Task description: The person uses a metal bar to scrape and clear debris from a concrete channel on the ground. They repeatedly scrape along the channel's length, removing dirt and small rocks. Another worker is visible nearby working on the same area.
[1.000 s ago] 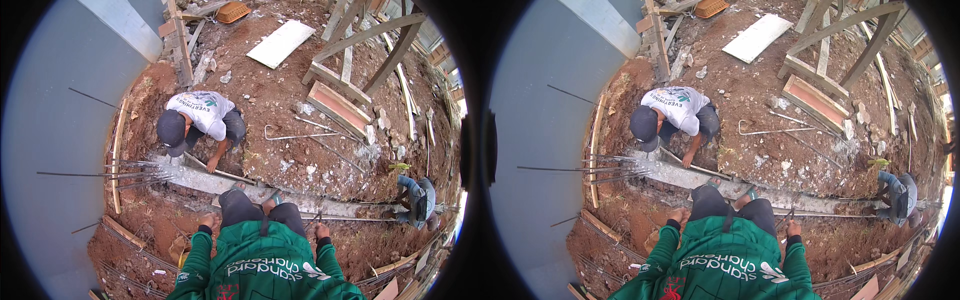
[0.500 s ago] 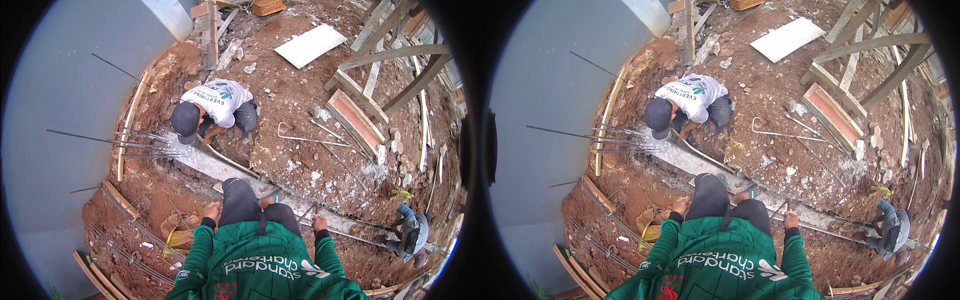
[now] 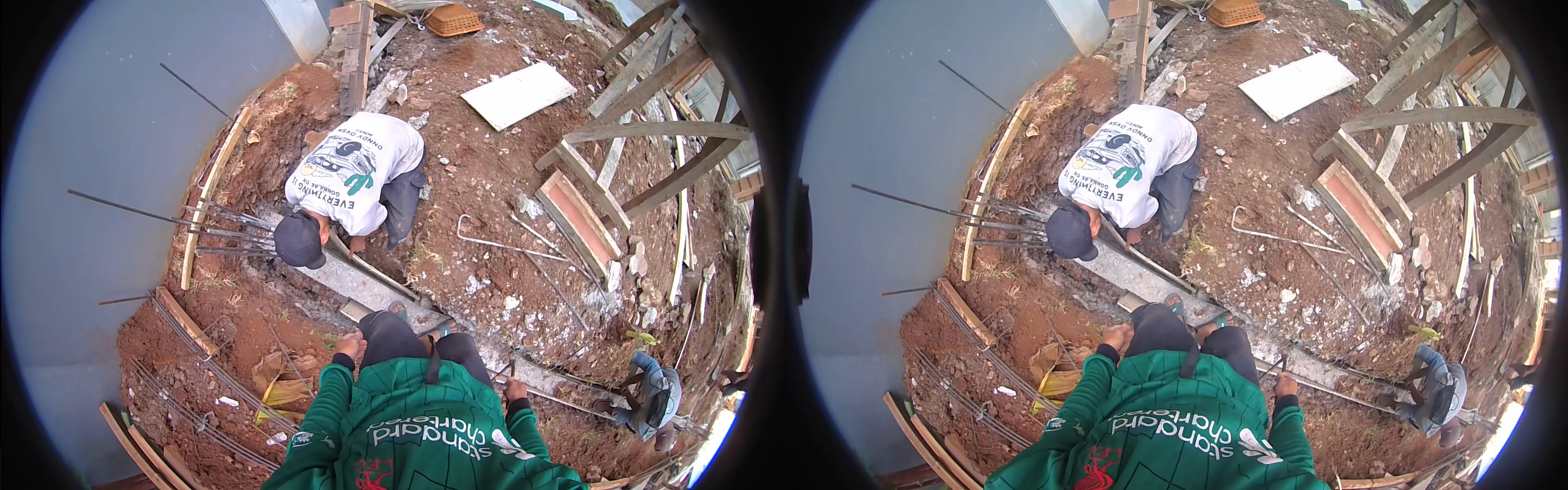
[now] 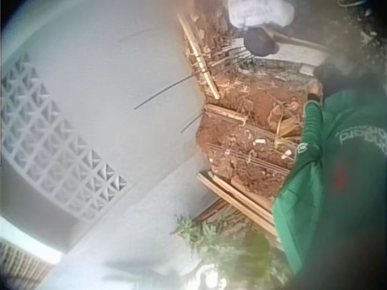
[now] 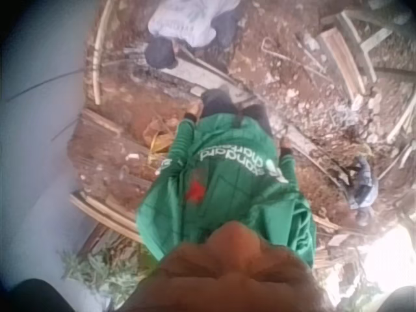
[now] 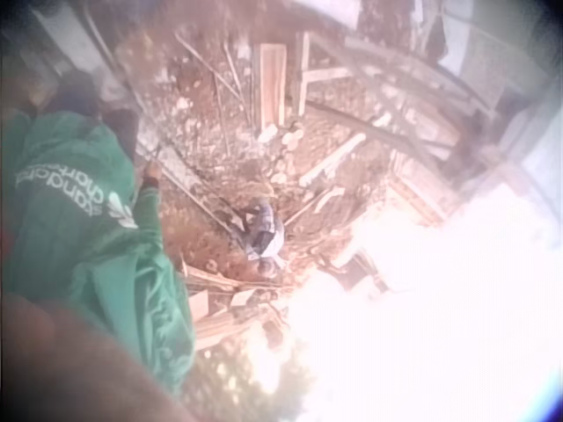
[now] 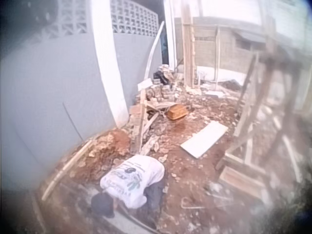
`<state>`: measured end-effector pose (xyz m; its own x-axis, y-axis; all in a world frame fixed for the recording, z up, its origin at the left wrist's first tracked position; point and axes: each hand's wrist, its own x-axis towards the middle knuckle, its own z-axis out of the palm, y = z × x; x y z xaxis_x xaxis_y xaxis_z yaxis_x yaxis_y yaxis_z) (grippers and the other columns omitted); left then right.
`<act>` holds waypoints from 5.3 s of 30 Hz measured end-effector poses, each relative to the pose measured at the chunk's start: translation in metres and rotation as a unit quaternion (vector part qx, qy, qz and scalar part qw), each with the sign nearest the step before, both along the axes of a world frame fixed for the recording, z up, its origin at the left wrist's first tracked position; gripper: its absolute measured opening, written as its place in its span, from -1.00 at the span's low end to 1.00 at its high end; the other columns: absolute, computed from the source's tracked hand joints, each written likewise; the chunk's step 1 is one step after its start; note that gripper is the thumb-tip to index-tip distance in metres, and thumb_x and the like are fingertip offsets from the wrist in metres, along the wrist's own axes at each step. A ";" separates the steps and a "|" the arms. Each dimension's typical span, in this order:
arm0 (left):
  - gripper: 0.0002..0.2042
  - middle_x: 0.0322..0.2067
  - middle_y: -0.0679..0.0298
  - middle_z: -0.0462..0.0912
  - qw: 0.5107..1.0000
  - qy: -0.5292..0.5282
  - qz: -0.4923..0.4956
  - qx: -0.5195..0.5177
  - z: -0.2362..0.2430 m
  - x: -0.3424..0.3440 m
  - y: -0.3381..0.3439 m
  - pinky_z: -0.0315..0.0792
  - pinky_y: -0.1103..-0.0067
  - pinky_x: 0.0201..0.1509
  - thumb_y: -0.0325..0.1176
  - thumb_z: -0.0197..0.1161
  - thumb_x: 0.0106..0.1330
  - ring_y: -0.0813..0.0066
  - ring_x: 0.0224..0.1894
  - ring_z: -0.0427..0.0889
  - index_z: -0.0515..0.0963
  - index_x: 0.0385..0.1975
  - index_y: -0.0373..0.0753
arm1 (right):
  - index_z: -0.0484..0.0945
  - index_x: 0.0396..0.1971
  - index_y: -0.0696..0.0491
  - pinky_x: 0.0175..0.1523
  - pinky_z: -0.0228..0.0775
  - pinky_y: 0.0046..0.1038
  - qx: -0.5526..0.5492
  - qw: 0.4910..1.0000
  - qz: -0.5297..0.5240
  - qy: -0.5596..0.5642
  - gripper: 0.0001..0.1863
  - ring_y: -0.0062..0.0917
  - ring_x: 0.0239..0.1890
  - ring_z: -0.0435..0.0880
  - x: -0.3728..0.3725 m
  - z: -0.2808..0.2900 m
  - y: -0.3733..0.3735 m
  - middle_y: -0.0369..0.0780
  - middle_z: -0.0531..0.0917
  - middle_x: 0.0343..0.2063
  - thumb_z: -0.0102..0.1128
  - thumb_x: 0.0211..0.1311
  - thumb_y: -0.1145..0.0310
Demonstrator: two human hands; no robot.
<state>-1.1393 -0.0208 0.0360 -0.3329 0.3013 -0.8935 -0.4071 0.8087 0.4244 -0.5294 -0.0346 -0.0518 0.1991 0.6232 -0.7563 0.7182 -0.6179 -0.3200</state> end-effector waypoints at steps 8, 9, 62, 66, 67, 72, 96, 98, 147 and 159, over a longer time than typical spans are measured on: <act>-0.73 -0.38 0.24 0.66 0.996 0.042 0.074 -0.020 0.023 -0.031 -0.015 0.51 0.58 -0.43 -0.18 0.06 0.38 0.51 -0.46 0.63 0.51 -0.16 -0.25 | 0.64 -0.44 0.19 -0.26 0.41 -0.29 0.047 0.999 -0.022 0.002 -0.64 -0.27 -0.38 0.66 -0.114 0.115 0.087 -0.03 0.66 -0.52 0.10 0.18 0.15; -0.73 -0.36 0.25 0.65 0.995 0.056 0.077 0.004 0.027 -0.029 -0.009 0.51 0.58 -0.43 -0.17 0.07 0.38 0.53 -0.46 0.62 0.50 -0.15 -0.24 | 0.64 -0.46 0.21 -0.19 0.40 -0.25 0.069 0.997 -0.012 0.023 -0.62 -0.20 -0.36 0.65 -0.120 0.116 0.100 0.02 0.66 -0.49 0.11 0.19 0.14; -0.62 -0.53 0.28 0.57 0.966 0.193 -0.144 0.096 -0.541 -0.119 0.147 0.33 0.41 -0.57 -0.27 0.08 0.27 0.39 -0.59 0.52 0.39 0.09 -0.15 | 0.56 -0.13 0.14 -0.36 0.38 -0.36 -0.191 0.634 0.745 0.080 -0.56 -0.52 -0.50 0.53 -0.768 -0.445 0.427 -0.27 0.55 -0.57 -0.08 0.38 0.05; -0.74 -0.62 0.29 0.55 0.955 -0.071 0.254 0.136 -0.567 -0.141 0.179 0.34 0.46 -0.59 -0.32 0.05 0.31 0.41 -0.59 0.52 0.45 -0.05 -0.23 | 0.59 -0.18 0.12 -0.35 0.43 -0.39 -0.372 0.727 0.577 -0.014 -0.59 -0.57 -0.48 0.54 -0.791 -0.486 0.487 -0.31 0.51 -0.57 -0.03 0.36 0.07; -0.77 -0.62 0.26 0.58 0.954 -0.048 0.275 0.109 -0.574 -0.143 0.170 0.39 0.43 -0.53 -0.29 0.10 0.27 0.38 -0.55 0.55 0.50 -0.16 -0.24 | 0.59 -0.21 0.11 -0.39 0.42 -0.41 -0.361 0.736 0.573 0.003 -0.60 -0.58 -0.50 0.52 -0.793 -0.487 0.471 -0.31 0.51 -0.58 -0.02 0.36 0.07; -0.73 -0.64 0.25 0.54 0.989 0.066 0.104 0.084 -0.578 -0.131 0.169 0.39 0.42 -0.51 -0.19 0.08 0.31 0.35 -0.59 0.51 0.52 -0.17 -0.24 | 0.54 -0.17 0.11 -0.64 0.19 -0.50 -0.359 0.734 0.576 -0.019 -0.64 -0.61 -0.70 0.39 -0.796 -0.471 0.424 -0.33 0.48 -0.61 0.00 0.37 0.10; -0.69 -0.52 0.25 0.51 0.480 -0.326 0.717 0.386 -0.562 -0.137 0.214 0.40 0.48 -0.32 -0.12 0.22 0.29 0.39 -0.46 0.51 0.52 -0.39 -0.29 | 0.34 -0.73 -0.04 -0.70 0.03 -0.48 -0.221 0.535 0.783 -0.227 -0.72 -0.64 -0.77 0.23 -0.810 -0.365 0.285 -0.38 0.28 -0.78 0.25 -0.27 0.16; -0.83 -0.55 0.26 0.51 0.501 -0.308 0.713 0.381 -0.565 -0.133 0.212 0.41 0.49 -0.34 -0.29 0.22 0.21 0.40 -0.47 0.50 0.52 -0.44 -0.28 | 0.34 -0.73 -0.04 -0.73 -0.01 -0.46 -0.232 0.575 0.755 -0.212 -0.76 -0.62 -0.82 0.15 -0.803 -0.370 0.289 -0.38 0.23 -0.80 0.23 -0.26 0.22; -0.70 -0.50 0.14 0.67 0.841 -0.140 0.393 0.343 -0.152 -0.042 0.262 0.43 0.45 -0.46 -0.24 0.20 0.10 0.39 -0.49 0.60 0.64 -0.41 -0.42 | 0.23 0.03 0.17 -0.34 0.37 -0.49 -0.218 0.760 0.612 0.028 -0.46 -0.57 -0.28 0.53 -0.661 0.079 0.331 -0.29 0.48 -0.18 0.22 0.06 0.38; -0.73 -0.65 0.20 0.62 0.855 -0.112 0.237 0.448 -0.048 -0.057 0.113 0.38 0.54 -0.69 -0.17 0.12 0.28 0.51 -0.75 0.51 0.52 -0.39 -0.31 | 0.55 -0.36 0.20 -0.21 0.39 -0.16 0.206 0.485 0.850 0.023 -0.64 -0.04 -0.31 0.61 -0.651 0.159 0.348 0.06 0.62 -0.42 0.08 0.23 0.14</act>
